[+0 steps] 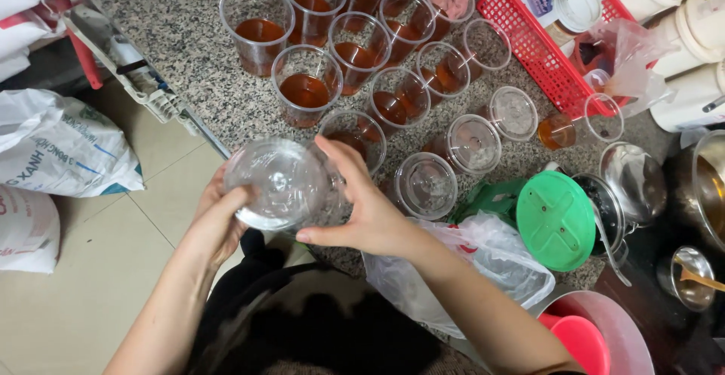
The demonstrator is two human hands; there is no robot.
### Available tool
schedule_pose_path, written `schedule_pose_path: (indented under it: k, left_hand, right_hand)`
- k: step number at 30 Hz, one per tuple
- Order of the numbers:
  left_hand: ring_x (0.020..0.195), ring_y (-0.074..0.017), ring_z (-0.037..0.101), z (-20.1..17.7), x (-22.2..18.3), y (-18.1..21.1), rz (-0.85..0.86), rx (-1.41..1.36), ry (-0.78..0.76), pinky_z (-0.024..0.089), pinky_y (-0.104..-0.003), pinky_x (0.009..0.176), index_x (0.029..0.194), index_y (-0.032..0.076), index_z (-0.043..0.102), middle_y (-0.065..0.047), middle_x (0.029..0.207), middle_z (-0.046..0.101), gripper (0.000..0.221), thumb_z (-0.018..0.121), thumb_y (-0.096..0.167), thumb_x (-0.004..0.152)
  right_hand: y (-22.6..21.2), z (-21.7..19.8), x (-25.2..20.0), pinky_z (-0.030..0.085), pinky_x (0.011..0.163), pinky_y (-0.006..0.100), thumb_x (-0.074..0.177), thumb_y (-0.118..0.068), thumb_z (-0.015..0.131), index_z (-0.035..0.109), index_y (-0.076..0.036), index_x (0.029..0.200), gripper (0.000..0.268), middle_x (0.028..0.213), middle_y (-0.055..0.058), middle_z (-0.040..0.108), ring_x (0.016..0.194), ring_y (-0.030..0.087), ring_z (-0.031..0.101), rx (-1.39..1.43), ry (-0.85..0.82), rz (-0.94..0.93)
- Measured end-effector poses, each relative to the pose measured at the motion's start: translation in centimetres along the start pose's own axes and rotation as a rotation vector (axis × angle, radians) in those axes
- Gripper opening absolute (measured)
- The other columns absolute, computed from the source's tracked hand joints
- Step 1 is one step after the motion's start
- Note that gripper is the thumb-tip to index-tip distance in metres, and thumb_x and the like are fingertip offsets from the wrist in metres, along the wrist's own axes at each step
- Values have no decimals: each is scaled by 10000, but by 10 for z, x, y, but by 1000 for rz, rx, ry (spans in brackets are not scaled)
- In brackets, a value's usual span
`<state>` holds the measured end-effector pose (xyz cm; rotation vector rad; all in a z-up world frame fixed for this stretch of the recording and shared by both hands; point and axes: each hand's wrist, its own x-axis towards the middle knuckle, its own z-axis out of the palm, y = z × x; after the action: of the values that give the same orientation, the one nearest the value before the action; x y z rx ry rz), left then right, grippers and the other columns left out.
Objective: The person pours liquid from one container to another, organizes several plastic cups filled with tea on a counter, and handles plastic lids and bags.
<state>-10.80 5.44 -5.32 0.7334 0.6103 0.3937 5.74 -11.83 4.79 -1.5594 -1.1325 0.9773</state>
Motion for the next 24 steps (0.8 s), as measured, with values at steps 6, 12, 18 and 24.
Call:
schedule_pose_path:
  k: [6,12,18,24]
  left_hand:
    - [1076,-209,707,-13,0,-11,13,14,129,634,-328,808,1574,31,299,-140,1326,626,801,608,-12,836]
    - [1061,-223,668,-17,2,-22,131,129,125,590,-335,885,1654,111,146,-186,1303,620,954,573,-42,815]
    - [1114,-238,648,-13,0,-11,95,312,62,518,-363,986,1625,121,243,-177,1253,622,947,605,-70,771]
    - [1231,-166,613,-6,-5,-14,78,313,-62,460,-308,1072,1506,63,491,-76,1382,629,734,616,-38,790]
  right_hand:
    - [9,12,4,420,1143,492,729,-261,926,170,-166,1677,1216,1682,137,197,1518,333,327,-53,60,70]
    - [29,29,11,491,1069,431,699,-258,930,237,-155,1654,1185,1670,133,247,1447,315,401,6,225,13]
    - [26,42,15,514,944,391,655,-253,932,291,-122,1620,1166,1599,116,338,1300,282,485,-110,449,62]
    - [25,50,16,401,1174,435,697,-238,951,288,-73,1624,1151,1582,189,326,1466,328,392,-308,562,-169]
